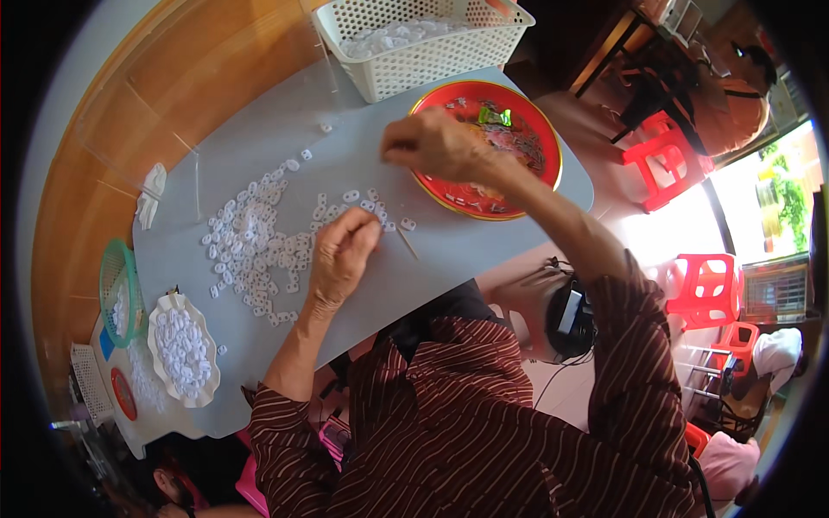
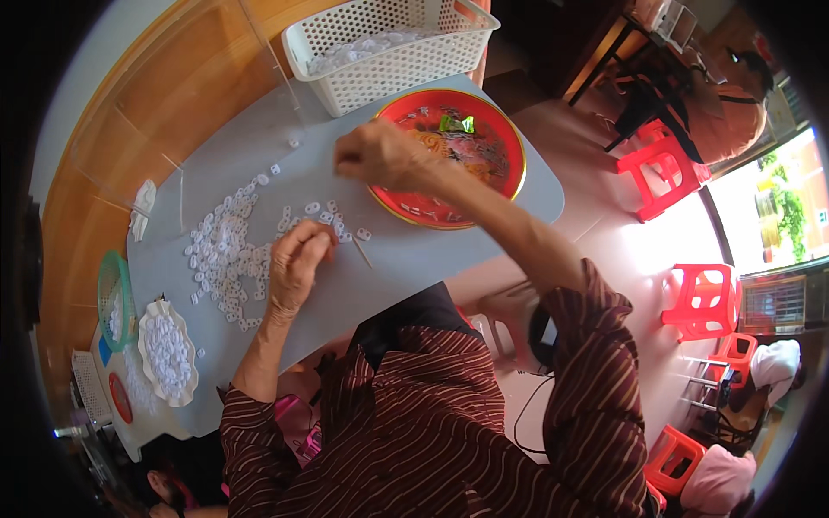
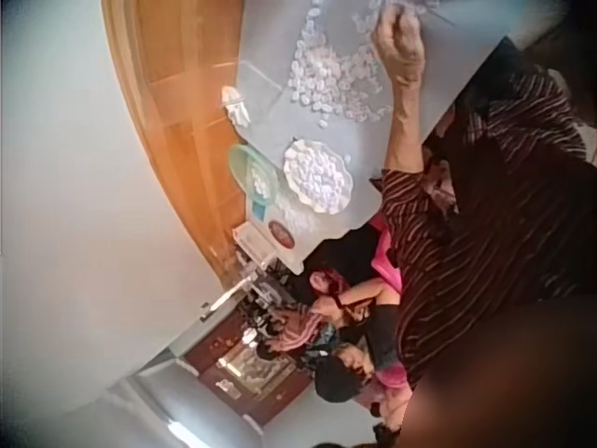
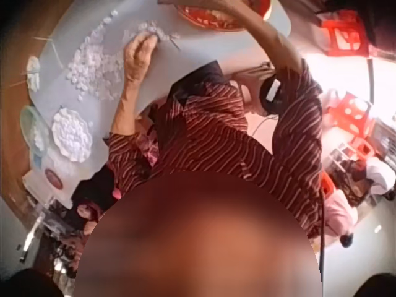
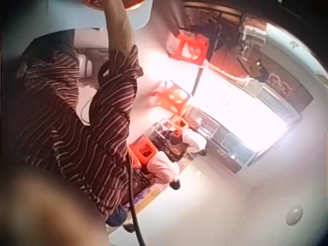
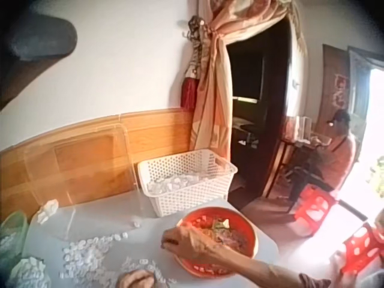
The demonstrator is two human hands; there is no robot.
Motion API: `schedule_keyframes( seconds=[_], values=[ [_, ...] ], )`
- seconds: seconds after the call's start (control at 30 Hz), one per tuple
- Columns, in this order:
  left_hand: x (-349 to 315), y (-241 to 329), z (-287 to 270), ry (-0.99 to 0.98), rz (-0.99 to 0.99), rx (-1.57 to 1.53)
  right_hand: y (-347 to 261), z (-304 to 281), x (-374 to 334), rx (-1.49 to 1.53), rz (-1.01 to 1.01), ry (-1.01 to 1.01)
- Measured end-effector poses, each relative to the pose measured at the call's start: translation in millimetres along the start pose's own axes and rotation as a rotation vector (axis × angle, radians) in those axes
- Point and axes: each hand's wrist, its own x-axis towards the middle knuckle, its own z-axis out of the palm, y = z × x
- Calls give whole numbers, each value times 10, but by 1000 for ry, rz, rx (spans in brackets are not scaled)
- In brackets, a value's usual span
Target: Handling and inspecting small white plastic components at a workshop table.
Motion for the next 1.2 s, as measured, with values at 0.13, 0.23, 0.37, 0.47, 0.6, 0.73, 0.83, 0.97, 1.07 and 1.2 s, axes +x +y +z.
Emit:
schedule_keyframes(
  seconds=[0.13,0.23,0.37,0.47,0.6,0.73,0.83,0.97,1.07,1.2],
  values=[
    [8,-6,-45,9,-40,-85,204,-476,-192,-115,135,157],
    [-6,29,-47,-26,-61,-69,284,-617,-333,-278,205,63],
    [-7,30,-11,-35,3,-85,304,-716,-505,-224,202,-127],
    [-18,24,5,-80,-2,-53,272,-694,-593,-224,183,-163],
    [-17,0,45,-94,44,-68,293,-630,-628,-259,283,-184],
    [-35,-4,48,-83,56,-49,237,-574,-587,-314,242,-210],
    [-77,28,8,-94,13,7,174,-483,-491,-484,293,-297],
    [-54,41,47,-78,-8,46,265,-478,-548,-558,148,-222],
    [-43,71,91,-84,64,52,393,-457,-529,-665,70,-125],
    [6,58,-79,20,113,-27,-75,-391,-378,-333,249,-4]
  ],
)
